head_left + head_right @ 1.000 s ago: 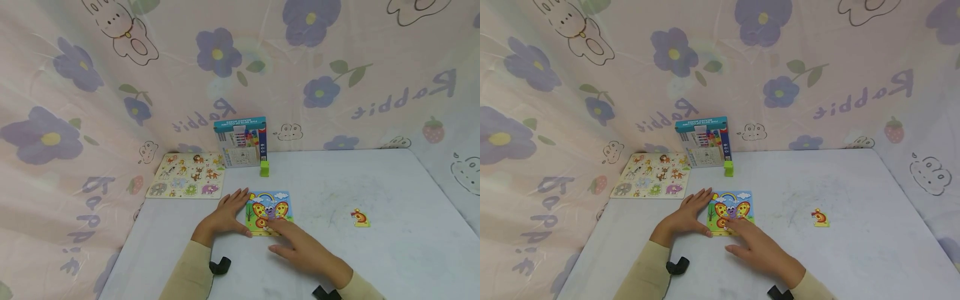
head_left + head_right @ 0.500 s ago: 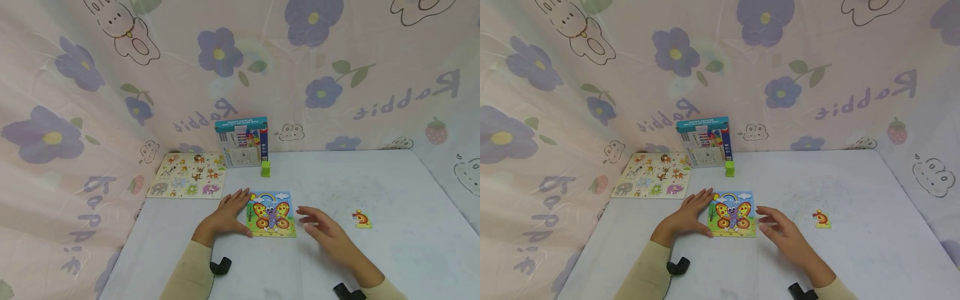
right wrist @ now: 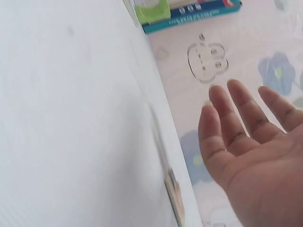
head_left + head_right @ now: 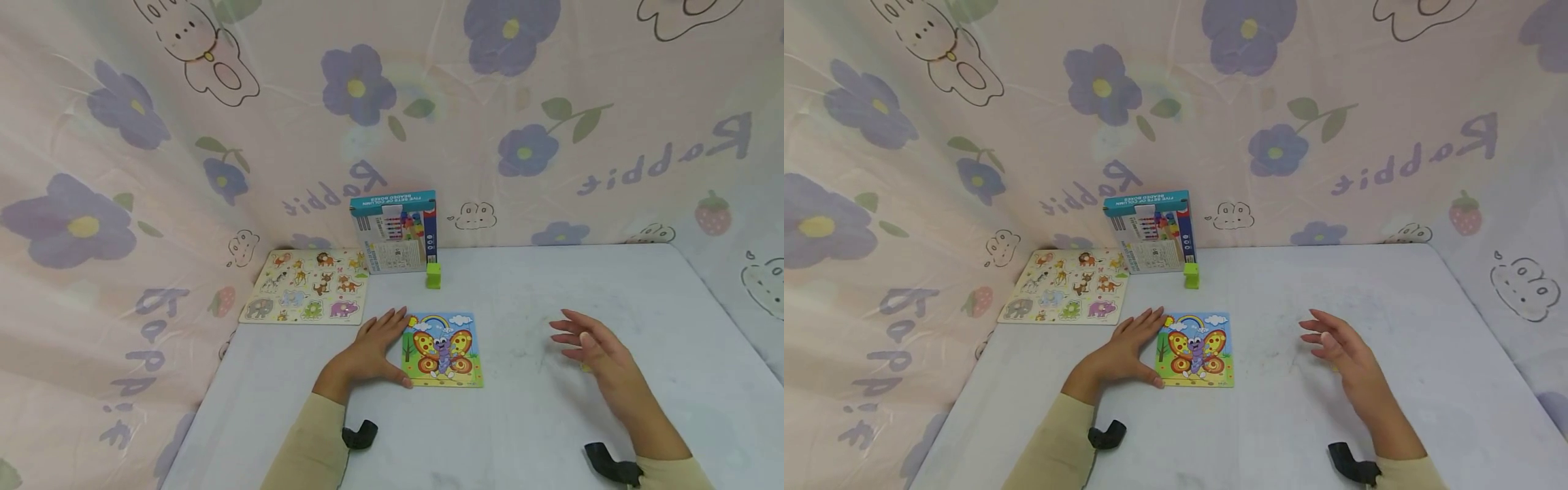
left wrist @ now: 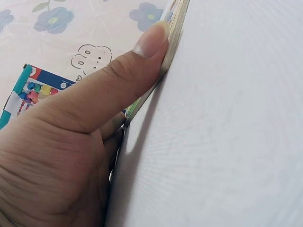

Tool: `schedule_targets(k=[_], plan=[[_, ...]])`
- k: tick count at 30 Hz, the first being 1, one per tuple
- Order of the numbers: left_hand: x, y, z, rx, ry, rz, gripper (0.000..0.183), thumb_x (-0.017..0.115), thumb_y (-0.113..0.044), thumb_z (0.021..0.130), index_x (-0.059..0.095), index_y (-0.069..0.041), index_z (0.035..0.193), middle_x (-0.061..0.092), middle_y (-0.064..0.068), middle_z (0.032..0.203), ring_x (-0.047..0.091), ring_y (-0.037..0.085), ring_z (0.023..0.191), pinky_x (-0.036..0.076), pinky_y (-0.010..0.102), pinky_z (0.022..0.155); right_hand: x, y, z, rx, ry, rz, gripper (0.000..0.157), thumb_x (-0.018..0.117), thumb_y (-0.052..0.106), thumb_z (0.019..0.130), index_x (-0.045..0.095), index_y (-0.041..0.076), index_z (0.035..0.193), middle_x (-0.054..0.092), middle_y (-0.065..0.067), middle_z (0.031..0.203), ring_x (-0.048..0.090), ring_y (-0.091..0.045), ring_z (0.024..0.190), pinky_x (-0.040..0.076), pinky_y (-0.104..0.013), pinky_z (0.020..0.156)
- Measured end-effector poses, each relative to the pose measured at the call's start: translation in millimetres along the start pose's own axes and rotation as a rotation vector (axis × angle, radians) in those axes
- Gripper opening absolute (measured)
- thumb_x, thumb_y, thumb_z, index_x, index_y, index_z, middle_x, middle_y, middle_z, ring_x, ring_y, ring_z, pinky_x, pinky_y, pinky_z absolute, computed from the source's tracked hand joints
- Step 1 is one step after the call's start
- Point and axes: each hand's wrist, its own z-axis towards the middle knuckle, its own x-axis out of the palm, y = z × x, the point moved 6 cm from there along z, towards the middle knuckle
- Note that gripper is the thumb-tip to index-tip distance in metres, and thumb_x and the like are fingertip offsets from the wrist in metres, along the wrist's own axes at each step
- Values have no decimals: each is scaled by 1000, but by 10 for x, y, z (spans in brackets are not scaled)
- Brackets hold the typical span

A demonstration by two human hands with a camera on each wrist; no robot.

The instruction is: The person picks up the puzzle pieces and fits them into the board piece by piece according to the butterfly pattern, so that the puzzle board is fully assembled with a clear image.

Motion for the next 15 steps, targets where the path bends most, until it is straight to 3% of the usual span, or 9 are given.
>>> schedule_targets(k=[6,15], plan=[[-5,-12,-1,-3,0,-6,134,97,-64,70,27,-22,175,8,-11,181,-2,13,165,-4,45,131,-284,-55,-46,18,-56,136,48,28,9,120,39,0,166,64,-10,147,64,-16,130,51,-22,104],[0,-5,0,-12,0,-1,133,97,-64,70,27,-22,175,8,-12,181,-2,11,165,-4,43,130,-569,-144,-122,72,-127,94,46,33,11,120,46,7,164,68,-1,142,64,-10,128,51,-16,100]])
